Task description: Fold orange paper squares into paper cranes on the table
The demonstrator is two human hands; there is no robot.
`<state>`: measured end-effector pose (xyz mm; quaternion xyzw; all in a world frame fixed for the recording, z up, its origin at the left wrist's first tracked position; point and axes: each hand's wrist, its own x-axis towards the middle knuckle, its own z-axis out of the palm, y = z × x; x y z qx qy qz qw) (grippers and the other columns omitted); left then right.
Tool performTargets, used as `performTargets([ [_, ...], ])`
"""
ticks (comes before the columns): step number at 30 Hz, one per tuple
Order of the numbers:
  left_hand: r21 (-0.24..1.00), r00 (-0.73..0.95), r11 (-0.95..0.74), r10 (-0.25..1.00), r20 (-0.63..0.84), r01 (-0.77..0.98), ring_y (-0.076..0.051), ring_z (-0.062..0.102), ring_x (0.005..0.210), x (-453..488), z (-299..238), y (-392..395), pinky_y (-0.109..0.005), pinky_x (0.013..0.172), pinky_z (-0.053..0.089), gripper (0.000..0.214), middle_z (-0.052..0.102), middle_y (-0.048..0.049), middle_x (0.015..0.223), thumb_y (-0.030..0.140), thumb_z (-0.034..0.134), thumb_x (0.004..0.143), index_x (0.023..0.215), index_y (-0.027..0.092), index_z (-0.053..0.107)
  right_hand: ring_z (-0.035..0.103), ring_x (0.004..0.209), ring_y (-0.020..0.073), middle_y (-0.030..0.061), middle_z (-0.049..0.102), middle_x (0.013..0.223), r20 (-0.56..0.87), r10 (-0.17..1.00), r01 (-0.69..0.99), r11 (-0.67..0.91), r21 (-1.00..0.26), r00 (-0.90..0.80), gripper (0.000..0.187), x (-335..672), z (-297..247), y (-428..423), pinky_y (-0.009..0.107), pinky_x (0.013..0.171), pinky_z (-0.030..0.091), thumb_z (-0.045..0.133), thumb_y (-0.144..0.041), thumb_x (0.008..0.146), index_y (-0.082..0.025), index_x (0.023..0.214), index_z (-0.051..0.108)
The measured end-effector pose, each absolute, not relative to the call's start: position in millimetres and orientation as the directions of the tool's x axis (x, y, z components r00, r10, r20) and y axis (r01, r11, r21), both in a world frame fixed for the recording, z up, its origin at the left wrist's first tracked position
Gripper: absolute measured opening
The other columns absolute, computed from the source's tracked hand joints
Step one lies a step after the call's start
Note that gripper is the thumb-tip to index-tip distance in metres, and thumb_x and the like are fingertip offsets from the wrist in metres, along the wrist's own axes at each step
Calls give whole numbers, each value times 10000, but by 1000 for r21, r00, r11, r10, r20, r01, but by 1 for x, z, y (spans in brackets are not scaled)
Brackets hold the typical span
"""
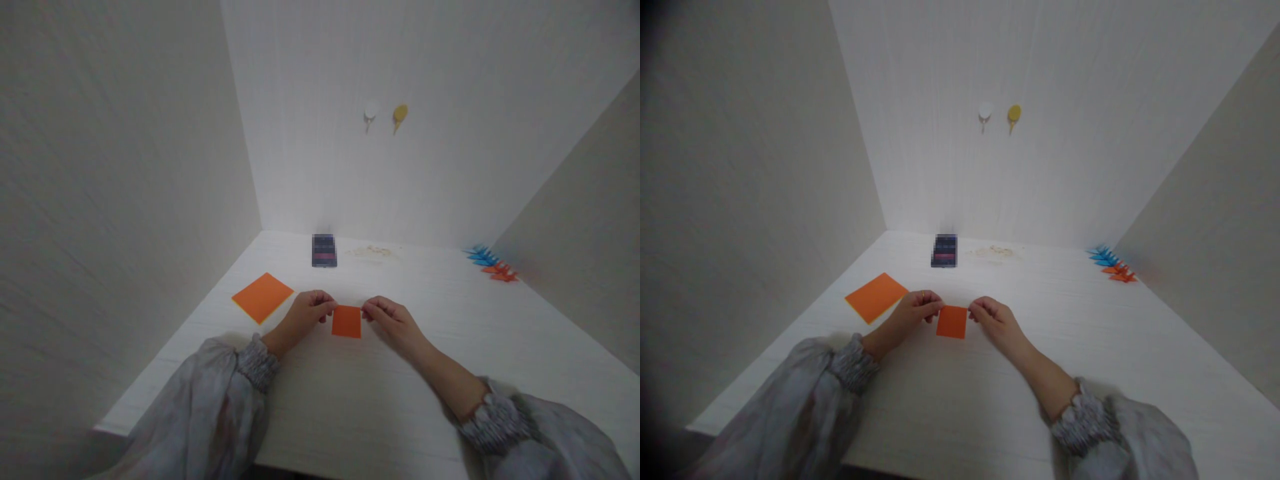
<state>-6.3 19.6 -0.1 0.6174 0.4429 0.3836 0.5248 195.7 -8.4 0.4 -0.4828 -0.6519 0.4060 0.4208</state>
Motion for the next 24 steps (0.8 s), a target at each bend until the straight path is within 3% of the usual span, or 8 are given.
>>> performTargets([
  [4,991,340,-50,941,4,127,-57,416,463,1,2,16,-194,472,322,189,498,32,549,309,558,661,655,120,546,440,521,98,-35,487,580,127,981,268,163,-950,-145,205,187,-6,-8,226,498,337,512,-377,751,-186,689,469],
  [7,993,355,-42,935,1,110,-58,420,452,3,3,15,-196,466,325,199,498,32,531,318,554,664,644,121,542,439,513,98,-48,475,594,184,969,224,218,-950,-164,175,187,-9,-9,228,492,351,500,-366,767,-205,813,448],
  [10,994,337,-34,942,-4,108,-61,423,440,4,4,14,-197,459,325,203,488,34,506,319,545,668,629,121,541,520,762,145,20,551,858,314,907,307,396,-865,-281,336,188,-3,-14,301,698,419,560,-353,730,-224,1017,442],
  [13,995,308,-24,951,-7,97,-61,424,429,4,5,13,-199,452,324,202,476,36,487,310,534,675,602,122,528,418,1065,228,86,425,1161,409,816,459,570,-681,-408,624,186,3,-21,386,897,343,697,-328,587,-236,1137,417],
  [15,997,301,-12,953,-14,83,-61,421,423,4,5,13,-199,443,322,204,473,36,489,308,530,679,592,124,516,418,1074,229,90,417,1169,425,798,493,600,-631,-428,600,184,3,-23,396,904,342,666,-286,629,-243,1163,397],
  [18,998,307,8,951,-27,64,-59,415,417,5,4,13,-199,433,320,204,474,35,499,312,531,685,606,125,508,461,1028,218,78,462,1130,395,809,495,581,-646,-436,533,182,1,-23,390,886,363,631,-262,672,-251,1153,400],
  [24,1000,403,16,915,-8,-17,-56,413,435,7,9,8,-196,448,325,285,477,30,533,399,484,741,657,128,506,471,1026,194,43,502,1102,328,865,389,472,-791,-381,549,184,0,-20,360,894,369,663,-253,646,-259,1136,415],
])
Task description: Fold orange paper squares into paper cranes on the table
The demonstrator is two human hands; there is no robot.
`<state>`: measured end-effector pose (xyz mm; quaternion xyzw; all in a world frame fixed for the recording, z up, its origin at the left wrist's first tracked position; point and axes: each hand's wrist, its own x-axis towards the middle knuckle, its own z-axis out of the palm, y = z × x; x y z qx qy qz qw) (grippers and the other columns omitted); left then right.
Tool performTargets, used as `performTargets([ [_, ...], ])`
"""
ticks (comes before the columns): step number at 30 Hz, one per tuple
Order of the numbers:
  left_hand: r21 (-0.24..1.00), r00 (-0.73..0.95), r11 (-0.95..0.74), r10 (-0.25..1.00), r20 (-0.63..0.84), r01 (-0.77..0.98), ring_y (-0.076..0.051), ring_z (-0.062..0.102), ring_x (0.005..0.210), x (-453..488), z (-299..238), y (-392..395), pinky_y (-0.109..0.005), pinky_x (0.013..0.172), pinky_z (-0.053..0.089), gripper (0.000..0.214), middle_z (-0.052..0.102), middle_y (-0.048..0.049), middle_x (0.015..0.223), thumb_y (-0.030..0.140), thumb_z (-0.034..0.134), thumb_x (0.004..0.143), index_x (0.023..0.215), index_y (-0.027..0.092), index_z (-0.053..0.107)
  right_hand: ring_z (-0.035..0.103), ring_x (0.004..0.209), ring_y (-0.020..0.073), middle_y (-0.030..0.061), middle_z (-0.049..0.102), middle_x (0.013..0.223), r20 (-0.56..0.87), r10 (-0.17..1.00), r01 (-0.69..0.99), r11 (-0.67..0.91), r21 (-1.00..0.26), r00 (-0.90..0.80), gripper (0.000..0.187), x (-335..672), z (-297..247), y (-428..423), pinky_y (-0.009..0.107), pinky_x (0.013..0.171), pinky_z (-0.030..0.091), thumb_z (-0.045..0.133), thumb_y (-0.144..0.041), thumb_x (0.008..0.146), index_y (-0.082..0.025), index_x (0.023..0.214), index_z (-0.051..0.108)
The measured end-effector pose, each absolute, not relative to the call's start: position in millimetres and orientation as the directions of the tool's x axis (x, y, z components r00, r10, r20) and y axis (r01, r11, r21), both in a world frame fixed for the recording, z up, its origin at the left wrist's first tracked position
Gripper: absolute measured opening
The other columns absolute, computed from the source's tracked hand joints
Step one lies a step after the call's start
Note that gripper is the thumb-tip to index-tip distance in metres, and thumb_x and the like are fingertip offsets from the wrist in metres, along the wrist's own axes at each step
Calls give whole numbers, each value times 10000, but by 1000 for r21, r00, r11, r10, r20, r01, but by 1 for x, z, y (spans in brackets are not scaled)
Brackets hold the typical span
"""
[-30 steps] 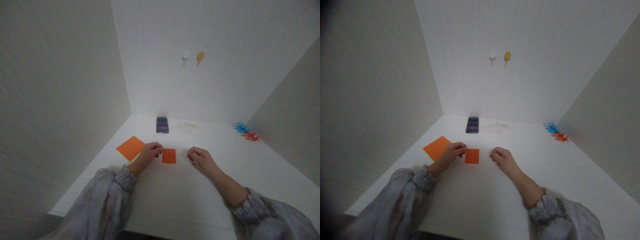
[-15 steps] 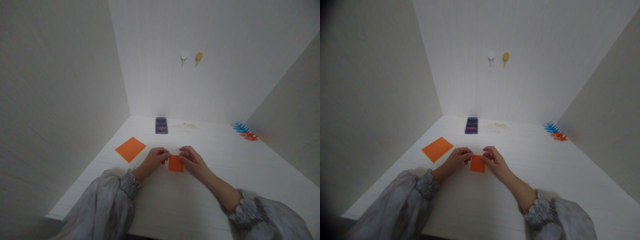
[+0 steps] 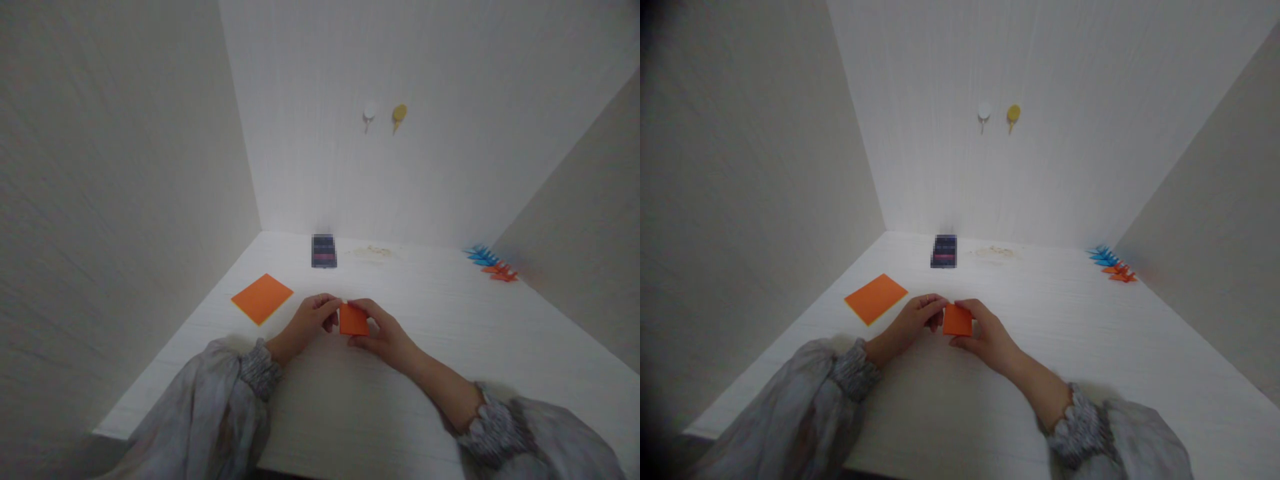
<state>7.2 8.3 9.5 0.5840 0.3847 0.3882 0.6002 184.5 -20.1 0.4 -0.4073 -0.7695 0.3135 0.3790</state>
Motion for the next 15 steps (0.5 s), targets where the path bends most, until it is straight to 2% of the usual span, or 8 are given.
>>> performTargets([
  [6,998,489,-30,870,53,-55,-47,412,464,9,14,4,-185,467,320,305,494,23,590,407,490,755,832,117,541,502,994,180,42,507,1119,250,901,218,340,-915,-354,489,186,1,-18,340,871,398,628,-268,686,-260,1135,435],
  [10,999,474,-39,879,51,-37,-50,422,473,9,11,5,-191,477,332,308,512,15,609,400,513,740,860,116,533,522,979,178,51,526,1115,215,904,117,275,-954,-370,454,186,-2,-17,337,855,417,603,-289,715,-253,1139,445],
  [15,998,476,-27,878,48,-51,-50,448,504,9,11,6,-202,509,354,293,546,-7,694,377,534,730,862,115,541,530,984,186,62,544,1104,203,910,92,251,-963,-361,444,186,-3,-17,344,849,430,604,-310,718,-239,1132,461],
])
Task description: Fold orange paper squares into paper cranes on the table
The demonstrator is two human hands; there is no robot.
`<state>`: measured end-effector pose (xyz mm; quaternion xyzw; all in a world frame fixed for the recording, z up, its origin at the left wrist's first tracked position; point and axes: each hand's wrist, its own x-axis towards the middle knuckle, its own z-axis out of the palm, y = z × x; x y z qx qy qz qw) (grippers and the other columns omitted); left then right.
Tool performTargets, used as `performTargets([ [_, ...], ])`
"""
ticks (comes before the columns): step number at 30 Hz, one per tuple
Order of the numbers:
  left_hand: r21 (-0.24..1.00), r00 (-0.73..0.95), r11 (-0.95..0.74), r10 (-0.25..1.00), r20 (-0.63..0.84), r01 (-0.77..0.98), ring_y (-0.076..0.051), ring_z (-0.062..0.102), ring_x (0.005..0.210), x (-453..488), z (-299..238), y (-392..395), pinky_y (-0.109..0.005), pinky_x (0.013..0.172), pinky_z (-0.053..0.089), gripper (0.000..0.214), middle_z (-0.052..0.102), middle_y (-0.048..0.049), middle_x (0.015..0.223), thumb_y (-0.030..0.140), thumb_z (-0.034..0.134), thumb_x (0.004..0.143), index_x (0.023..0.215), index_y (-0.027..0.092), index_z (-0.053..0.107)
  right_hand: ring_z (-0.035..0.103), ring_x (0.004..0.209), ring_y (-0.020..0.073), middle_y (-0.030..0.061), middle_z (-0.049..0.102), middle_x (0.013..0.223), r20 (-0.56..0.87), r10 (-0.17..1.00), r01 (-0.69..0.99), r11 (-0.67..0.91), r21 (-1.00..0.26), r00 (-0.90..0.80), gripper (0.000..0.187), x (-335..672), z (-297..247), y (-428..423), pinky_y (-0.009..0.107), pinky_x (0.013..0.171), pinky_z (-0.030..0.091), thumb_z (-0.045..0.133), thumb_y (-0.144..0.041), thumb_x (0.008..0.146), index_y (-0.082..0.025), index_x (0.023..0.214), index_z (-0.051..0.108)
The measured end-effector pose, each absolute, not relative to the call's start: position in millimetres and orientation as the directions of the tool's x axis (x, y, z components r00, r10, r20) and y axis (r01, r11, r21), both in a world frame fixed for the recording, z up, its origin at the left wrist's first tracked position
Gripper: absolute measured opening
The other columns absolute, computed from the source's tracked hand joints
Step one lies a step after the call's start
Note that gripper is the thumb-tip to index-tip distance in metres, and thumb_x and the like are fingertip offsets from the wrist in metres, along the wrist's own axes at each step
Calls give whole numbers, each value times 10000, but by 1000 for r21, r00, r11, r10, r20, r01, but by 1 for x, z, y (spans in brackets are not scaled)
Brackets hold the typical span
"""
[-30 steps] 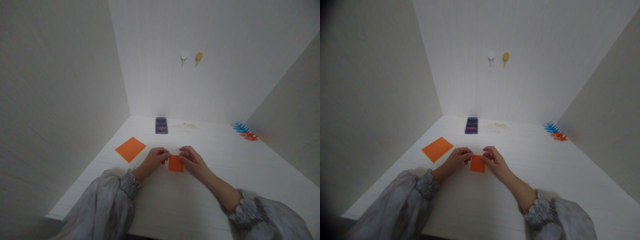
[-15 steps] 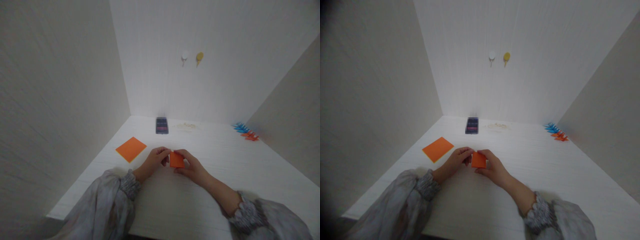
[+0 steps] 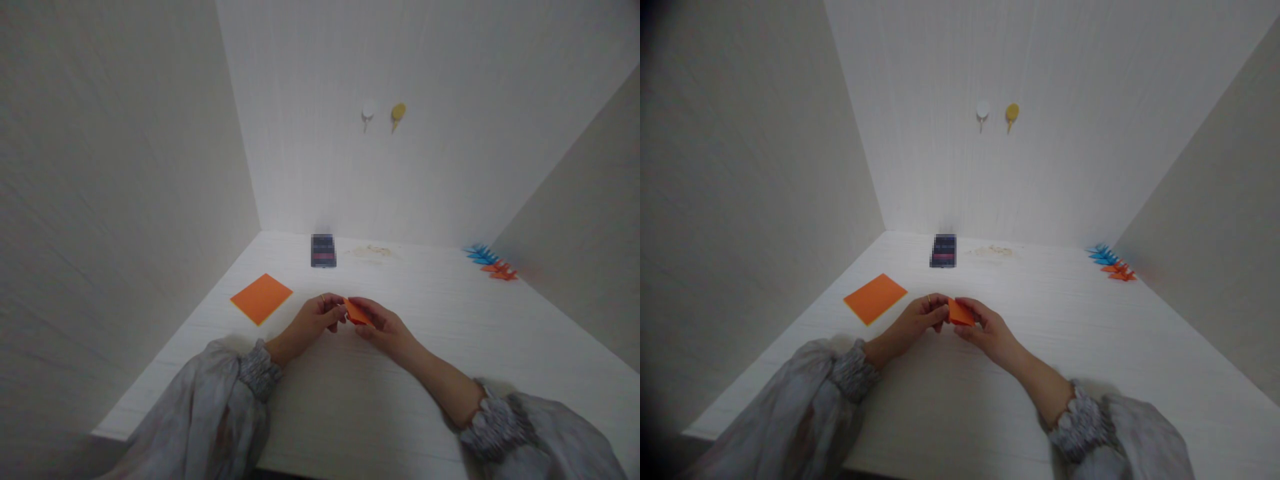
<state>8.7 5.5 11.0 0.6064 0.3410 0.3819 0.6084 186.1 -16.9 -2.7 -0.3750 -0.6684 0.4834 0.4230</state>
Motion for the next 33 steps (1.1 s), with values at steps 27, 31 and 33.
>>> performTargets([
  [27,984,445,174,878,-177,48,-55,432,479,10,14,4,-188,482,307,114,545,24,569,213,565,630,690,115,562,573,753,171,32,634,795,135,930,197,212,-957,-342,238,186,5,-19,312,719,450,479,-350,795,-166,844,622],
  [31,968,458,37,876,-152,249,-68,417,460,7,8,5,-195,458,302,127,545,17,546,212,536,635,703,123,596,554,686,156,7,610,735,125,951,320,217,-922,-284,149,190,-3,-13,280,635,447,555,-260,709,-178,827,596],
  [33,924,457,-108,886,-78,367,-95,471,525,5,5,6,-208,500,339,155,588,-5,602,213,522,641,725,135,625,541,654,146,-3,595,701,115,953,384,221,-897,-280,150,191,-6,-10,260,589,440,557,-223,684,-178,826,579],
])
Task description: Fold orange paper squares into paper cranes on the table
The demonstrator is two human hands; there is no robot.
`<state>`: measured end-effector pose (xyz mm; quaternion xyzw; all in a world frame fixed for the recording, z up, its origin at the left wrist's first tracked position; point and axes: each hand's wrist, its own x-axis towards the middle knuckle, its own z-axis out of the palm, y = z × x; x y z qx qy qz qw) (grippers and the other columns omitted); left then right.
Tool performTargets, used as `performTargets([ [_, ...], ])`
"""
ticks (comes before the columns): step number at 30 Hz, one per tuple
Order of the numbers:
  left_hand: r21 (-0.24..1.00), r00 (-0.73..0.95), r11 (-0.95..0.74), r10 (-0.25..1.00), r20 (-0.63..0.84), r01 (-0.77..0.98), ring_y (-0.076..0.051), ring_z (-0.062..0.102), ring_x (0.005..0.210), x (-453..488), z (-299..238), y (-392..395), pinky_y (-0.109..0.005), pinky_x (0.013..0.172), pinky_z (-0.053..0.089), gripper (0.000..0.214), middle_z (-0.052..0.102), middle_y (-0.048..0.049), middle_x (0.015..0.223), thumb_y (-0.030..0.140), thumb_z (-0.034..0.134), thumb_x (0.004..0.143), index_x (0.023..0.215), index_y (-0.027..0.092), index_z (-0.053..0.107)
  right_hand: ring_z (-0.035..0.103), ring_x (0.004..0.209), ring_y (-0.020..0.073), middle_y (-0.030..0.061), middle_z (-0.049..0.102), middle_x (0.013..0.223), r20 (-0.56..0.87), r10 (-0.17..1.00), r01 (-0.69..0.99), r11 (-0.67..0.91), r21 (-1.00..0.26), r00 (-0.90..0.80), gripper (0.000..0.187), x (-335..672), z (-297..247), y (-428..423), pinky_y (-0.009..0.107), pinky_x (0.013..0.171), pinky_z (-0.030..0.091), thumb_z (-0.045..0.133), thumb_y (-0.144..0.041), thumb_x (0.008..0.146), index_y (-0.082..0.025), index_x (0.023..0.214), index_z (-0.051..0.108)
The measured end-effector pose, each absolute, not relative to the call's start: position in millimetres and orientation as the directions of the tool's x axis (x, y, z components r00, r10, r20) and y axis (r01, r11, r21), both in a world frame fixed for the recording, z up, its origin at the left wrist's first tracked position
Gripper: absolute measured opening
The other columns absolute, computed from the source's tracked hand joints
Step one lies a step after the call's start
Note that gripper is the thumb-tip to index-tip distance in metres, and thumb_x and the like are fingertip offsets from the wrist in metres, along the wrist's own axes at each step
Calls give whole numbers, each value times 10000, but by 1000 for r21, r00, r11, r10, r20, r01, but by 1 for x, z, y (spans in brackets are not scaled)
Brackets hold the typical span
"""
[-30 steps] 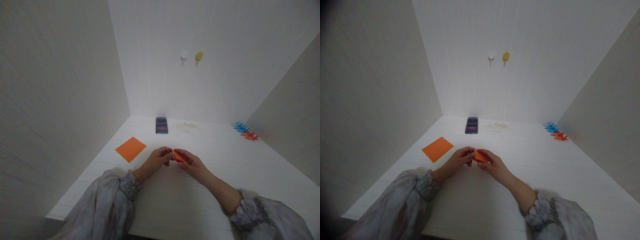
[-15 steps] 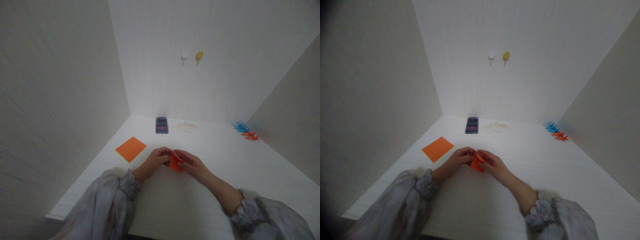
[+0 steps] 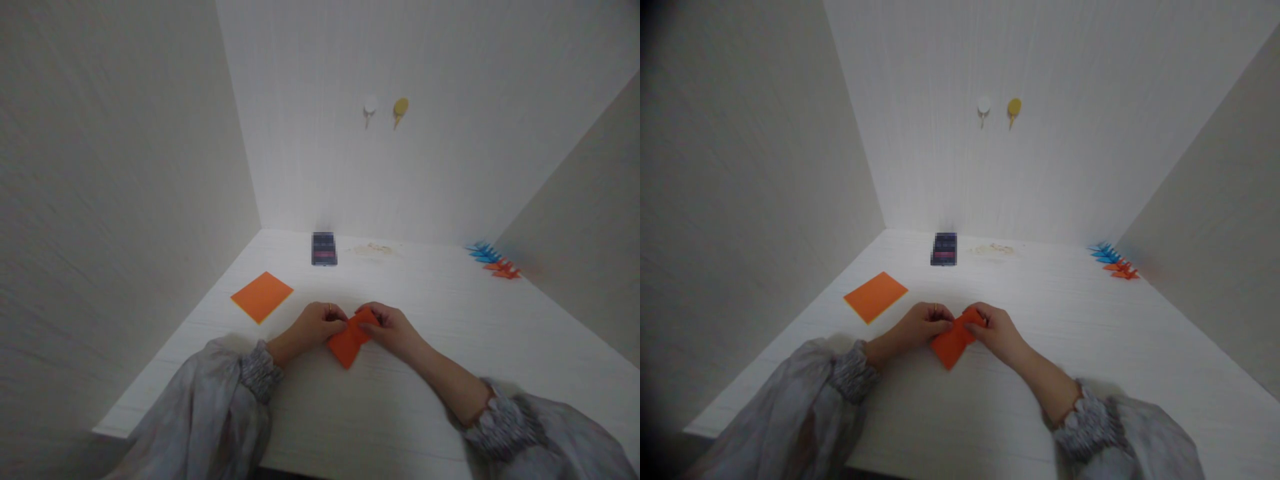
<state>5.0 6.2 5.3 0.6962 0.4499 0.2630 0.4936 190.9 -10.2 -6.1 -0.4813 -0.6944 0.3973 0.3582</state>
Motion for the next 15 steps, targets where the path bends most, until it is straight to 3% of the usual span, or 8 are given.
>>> performTargets([
  [2,864,469,-233,883,-4,446,-122,518,603,3,3,7,-222,551,370,181,624,-23,672,220,510,650,746,146,644,526,619,133,-13,576,668,108,950,440,234,-867,-293,143,191,-7,-10,240,549,424,544,-194,675,-177,815,565],
  [5,819,492,-293,870,15,494,-137,544,641,1,3,8,-231,582,389,210,642,-32,715,236,489,675,778,154,653,512,607,127,-16,569,665,128,936,513,290,-808,-328,151,191,-3,-12,232,536,405,520,-160,676,-186,818,560],
  [12,694,558,-476,820,128,540,-120,501,617,0,9,6,-221,573,380,207,579,-34,743,171,494,664,803,165,647,518,718,176,24,585,711,241,873,659,480,-579,-424,153,191,6,-13,299,653,413,492,-115,681,-205,741,601],
  [15,674,589,-509,797,133,536,-117,497,617,-1,10,5,-222,581,382,220,560,-30,745,172,485,681,835,173,641,516,745,182,31,580,735,257,853,663,516,-542,-455,171,192,5,-13,308,674,416,506,-120,686,-205,795,606],
])
